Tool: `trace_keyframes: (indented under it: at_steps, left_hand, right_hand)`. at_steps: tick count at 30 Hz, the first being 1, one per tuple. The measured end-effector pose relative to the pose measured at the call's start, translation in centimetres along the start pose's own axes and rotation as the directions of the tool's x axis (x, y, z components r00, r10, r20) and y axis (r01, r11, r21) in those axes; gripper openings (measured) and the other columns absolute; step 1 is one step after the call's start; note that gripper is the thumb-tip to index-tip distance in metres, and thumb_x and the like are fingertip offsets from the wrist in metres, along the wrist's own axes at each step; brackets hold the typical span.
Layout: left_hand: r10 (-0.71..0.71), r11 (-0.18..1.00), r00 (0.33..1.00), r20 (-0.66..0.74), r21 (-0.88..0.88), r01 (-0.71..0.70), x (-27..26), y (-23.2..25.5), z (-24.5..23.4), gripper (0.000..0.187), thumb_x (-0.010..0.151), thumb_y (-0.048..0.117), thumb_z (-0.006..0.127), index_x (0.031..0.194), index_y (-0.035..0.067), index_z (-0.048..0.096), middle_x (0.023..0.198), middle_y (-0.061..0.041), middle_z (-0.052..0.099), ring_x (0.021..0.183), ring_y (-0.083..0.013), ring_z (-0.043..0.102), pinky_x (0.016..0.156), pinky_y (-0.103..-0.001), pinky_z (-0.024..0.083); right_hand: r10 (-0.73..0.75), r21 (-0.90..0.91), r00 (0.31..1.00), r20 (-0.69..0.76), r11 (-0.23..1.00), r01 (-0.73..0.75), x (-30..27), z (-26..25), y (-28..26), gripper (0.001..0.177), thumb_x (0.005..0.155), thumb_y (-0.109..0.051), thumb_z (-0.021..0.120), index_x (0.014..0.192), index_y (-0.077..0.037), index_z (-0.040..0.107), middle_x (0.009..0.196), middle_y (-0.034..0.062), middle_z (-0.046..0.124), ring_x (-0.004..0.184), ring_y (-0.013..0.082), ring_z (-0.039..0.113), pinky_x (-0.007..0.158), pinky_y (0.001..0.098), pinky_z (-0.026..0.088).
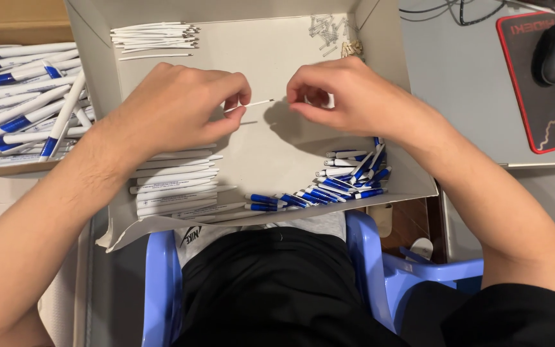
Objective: Assembling pens by inserting ink refills into barrels and attaching caps.
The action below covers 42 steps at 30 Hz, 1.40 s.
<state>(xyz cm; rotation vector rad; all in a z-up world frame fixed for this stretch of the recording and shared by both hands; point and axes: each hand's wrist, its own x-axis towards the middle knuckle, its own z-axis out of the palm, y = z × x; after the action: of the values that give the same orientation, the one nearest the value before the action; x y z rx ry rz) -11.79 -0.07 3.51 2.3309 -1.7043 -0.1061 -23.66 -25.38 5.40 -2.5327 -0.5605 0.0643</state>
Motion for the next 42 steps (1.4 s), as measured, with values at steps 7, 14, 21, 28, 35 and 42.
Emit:
trace_keyframes:
  at_steps: [7, 14, 21, 28, 35, 42]
  left_hand:
    - [-0.018, 0.997, 0.999, 0.035, -0.079, 0.021, 0.0, 0.1, -0.1, 0.008, 0.098, 0.020, 0.057, 0.103, 0.015, 0.061, 0.078, 0.004, 0.070, 0.060, -0.0254, 0.060, 0.058, -0.044, 0.047]
    - [0.001, 0.989, 0.999, 0.045, -0.148, 0.005, 0.2, 0.2, 0.0, 0.009, 0.099, 0.019, 0.056, 0.104, 0.014, 0.061, 0.076, 0.003, 0.068, 0.059, -0.0237, 0.058, 0.058, -0.043, 0.047]
    - [0.042, 0.978, 0.999, 0.029, -0.205, -0.035, 0.4, 0.2, 0.4, 0.011, 0.101, 0.019, 0.055, 0.107, 0.013, 0.062, 0.082, 0.000, 0.070, 0.059, -0.0245, 0.060, 0.058, -0.042, 0.047]
    - [0.014, 0.981, 1.000, 0.025, -0.194, -0.009, 0.1, 0.2, 0.1, 0.006, 0.098, 0.018, 0.057, 0.103, 0.014, 0.059, 0.074, 0.004, 0.063, 0.056, -0.0218, 0.054, 0.056, -0.040, 0.045]
    - [0.093, 0.972, 0.995, -0.025, -0.214, -0.097, 0.5, 0.5, 0.2, 0.013, 0.106, 0.019, 0.053, 0.111, 0.012, 0.062, 0.090, -0.002, 0.069, 0.065, -0.0260, 0.061, 0.057, -0.043, 0.048]
    - [0.307, 0.890, 0.912, -0.272, -0.258, -0.376, 0.5, 0.2, -0.2, 0.026, 0.106, 0.019, 0.064, 0.126, 0.001, 0.067, 0.113, -0.011, 0.069, 0.102, -0.0295, 0.063, 0.084, -0.042, 0.051]
  right_hand:
    - [-0.175, -0.025, 0.965, -0.197, 0.984, 0.174, -0.1, 0.1, 0.0, 0.006, 0.104, 0.000, 0.074, 0.108, -0.002, 0.072, 0.094, 0.0057, 0.073, 0.085, 0.0193, 0.068, 0.079, 0.0311, 0.053]
    - [-0.199, -0.046, 0.963, -0.184, 0.980, 0.194, 0.0, 0.6, 0.1, 0.005, 0.103, -0.001, 0.076, 0.106, -0.002, 0.072, 0.091, 0.0052, 0.074, 0.079, 0.0174, 0.067, 0.073, 0.0294, 0.052]
    - [-0.195, -0.056, 0.965, -0.174, 0.981, 0.188, 0.1, 0.8, 0.0, 0.006, 0.102, -0.002, 0.075, 0.107, -0.003, 0.072, 0.089, 0.0049, 0.072, 0.078, 0.0174, 0.067, 0.073, 0.0297, 0.053]
    - [-0.181, -0.047, 0.964, -0.195, 0.984, 0.175, -0.1, 0.6, 0.0, 0.009, 0.101, 0.004, 0.071, 0.108, -0.002, 0.069, 0.086, 0.0045, 0.068, 0.077, 0.0179, 0.063, 0.076, 0.0307, 0.051]
    - [-0.179, -0.041, 0.971, -0.159, 0.984, 0.174, 0.1, 0.8, -0.2, 0.006, 0.102, -0.002, 0.074, 0.108, -0.003, 0.072, 0.090, 0.0054, 0.072, 0.079, 0.0179, 0.067, 0.074, 0.0300, 0.052]
    - [-0.221, -0.073, 0.952, -0.212, 0.975, 0.210, 0.1, 1.0, 0.5, 0.014, 0.103, -0.001, 0.075, 0.117, 0.000, 0.071, 0.094, 0.0088, 0.075, 0.084, 0.0212, 0.072, 0.077, 0.0309, 0.055]
